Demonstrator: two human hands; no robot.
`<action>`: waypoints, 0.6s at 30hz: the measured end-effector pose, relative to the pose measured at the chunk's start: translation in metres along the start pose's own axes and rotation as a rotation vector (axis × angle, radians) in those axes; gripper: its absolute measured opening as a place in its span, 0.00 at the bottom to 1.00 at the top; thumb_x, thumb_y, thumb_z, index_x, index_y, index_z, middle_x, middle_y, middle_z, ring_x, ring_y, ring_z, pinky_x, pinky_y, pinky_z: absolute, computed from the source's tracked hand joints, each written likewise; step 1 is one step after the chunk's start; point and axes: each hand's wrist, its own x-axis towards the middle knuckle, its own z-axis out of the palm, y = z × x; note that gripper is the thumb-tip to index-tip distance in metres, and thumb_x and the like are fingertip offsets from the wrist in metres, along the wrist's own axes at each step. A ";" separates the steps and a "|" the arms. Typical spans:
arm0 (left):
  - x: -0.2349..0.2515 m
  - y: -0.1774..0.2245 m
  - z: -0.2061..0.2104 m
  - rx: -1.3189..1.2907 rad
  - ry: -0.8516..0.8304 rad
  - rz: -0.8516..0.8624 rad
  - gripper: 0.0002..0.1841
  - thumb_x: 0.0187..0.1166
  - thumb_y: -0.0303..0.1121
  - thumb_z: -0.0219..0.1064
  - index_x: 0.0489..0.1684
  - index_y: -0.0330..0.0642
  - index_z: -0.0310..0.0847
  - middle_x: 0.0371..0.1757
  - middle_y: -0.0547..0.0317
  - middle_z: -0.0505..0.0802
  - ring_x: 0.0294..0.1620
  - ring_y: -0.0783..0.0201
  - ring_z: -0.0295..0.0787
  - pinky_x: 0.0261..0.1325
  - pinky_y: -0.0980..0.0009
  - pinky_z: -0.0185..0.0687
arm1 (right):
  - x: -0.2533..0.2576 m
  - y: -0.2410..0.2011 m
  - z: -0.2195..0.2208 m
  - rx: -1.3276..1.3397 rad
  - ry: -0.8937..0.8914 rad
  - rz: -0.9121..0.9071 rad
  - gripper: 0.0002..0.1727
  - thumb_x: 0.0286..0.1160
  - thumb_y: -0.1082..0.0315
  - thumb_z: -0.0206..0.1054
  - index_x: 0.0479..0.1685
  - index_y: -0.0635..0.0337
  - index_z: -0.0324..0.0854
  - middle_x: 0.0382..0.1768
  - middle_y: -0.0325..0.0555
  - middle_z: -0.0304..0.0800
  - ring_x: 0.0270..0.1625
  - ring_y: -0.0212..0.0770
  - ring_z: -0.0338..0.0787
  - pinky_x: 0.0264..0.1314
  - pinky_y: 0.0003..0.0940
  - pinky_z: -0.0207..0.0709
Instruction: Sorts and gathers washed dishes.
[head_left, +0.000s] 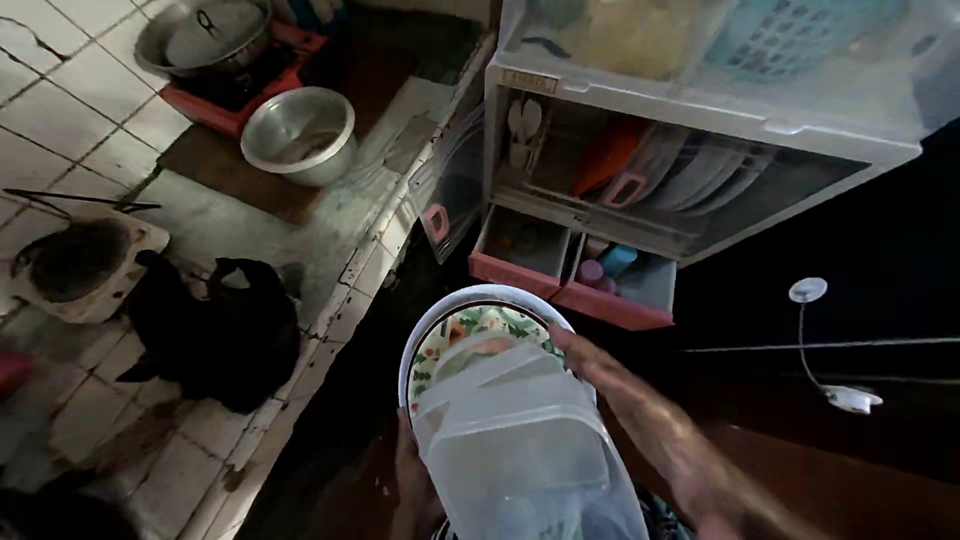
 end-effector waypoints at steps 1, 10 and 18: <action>0.002 -0.002 0.014 -0.023 -0.073 0.002 0.28 0.87 0.64 0.47 0.65 0.59 0.86 0.56 0.67 0.96 0.59 0.71 0.93 0.63 0.66 0.89 | -0.002 0.027 -0.026 -0.033 -0.163 -0.195 0.43 0.79 0.35 0.60 0.81 0.62 0.72 0.90 0.59 0.60 0.93 0.45 0.57 0.94 0.39 0.54; 0.047 -0.050 0.068 0.019 0.117 -0.069 0.24 0.92 0.54 0.43 0.52 0.59 0.89 0.48 0.70 0.98 0.50 0.76 0.95 0.56 0.74 0.91 | 0.007 0.121 -0.086 -0.106 -0.173 -0.281 0.49 0.69 0.25 0.63 0.89 0.41 0.65 0.96 0.45 0.48 0.96 0.39 0.49 0.96 0.42 0.52; 0.104 -0.074 0.030 0.140 0.149 -0.281 0.25 0.95 0.48 0.35 0.53 0.54 0.83 0.45 0.71 0.98 0.49 0.76 0.95 0.55 0.73 0.92 | 0.058 0.254 -0.153 0.467 1.004 0.393 0.46 0.87 0.32 0.20 0.93 0.58 0.41 0.82 0.60 0.67 0.73 0.53 0.81 0.62 0.50 0.79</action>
